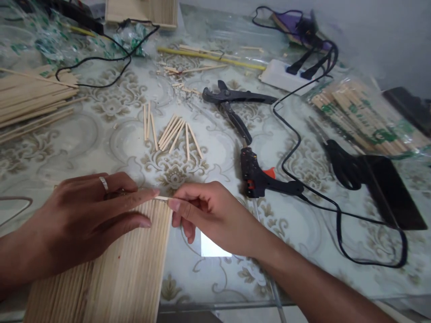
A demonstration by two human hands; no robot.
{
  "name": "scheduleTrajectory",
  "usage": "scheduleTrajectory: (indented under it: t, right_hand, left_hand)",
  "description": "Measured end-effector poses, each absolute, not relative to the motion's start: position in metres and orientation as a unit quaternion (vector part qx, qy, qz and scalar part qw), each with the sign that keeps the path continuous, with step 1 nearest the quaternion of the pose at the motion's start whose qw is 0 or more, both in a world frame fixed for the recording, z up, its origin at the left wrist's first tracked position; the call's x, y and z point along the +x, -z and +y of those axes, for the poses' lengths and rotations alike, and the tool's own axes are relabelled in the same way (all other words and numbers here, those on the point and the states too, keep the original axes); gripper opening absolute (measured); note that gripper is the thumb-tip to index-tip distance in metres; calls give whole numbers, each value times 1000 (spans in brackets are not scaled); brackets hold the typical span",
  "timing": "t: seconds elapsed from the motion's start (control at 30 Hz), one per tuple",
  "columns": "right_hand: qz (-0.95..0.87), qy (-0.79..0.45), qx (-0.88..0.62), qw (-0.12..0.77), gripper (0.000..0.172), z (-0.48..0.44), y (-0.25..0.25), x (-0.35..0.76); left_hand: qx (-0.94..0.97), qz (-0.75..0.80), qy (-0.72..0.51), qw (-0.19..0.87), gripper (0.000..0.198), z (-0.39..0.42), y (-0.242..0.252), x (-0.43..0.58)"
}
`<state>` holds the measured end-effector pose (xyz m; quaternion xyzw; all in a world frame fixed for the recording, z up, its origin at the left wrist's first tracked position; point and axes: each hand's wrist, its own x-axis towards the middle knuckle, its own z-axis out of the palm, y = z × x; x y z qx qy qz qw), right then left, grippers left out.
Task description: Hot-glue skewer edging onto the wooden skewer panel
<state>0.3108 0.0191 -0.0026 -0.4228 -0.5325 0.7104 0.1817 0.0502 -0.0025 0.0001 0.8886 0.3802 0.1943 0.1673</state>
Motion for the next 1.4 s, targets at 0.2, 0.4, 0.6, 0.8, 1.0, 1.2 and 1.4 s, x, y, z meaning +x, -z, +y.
scheduleTrajectory:
  t: [0.2, 0.4, 0.6, 0.8, 1.0, 1.2, 1.4]
  right_hand:
    - [-525, -717, -420, 186, 37, 18, 5, 311]
    - [-484, -744, -413, 203, 28, 18, 5, 308]
    - [-459, -765, -396, 219, 30, 20, 4, 308]
    - [-498, -746, -384, 218, 36, 20, 6, 309]
    - [-551, -704, -400, 204, 43, 20, 3, 309]
    - [-506, -728, -411, 211, 38, 16, 5, 305]
    - [-503, -709, -418, 265, 40, 23, -3, 307]
  left_hand:
    - [890, 382, -194, 155, 29, -3, 0, 50]
    - [887, 380, -205, 163, 29, -2, -2, 49]
    - [882, 394, -208, 155, 31, -4, -4, 49]
    - [884, 391, -215, 140, 32, -5, -4, 47]
    - [884, 391, -214, 141, 31, -3, -3, 48]
    - [889, 382, -216, 131, 36, 0, 3, 48]
    - [898, 355, -253, 58, 48, 15, -13, 39]
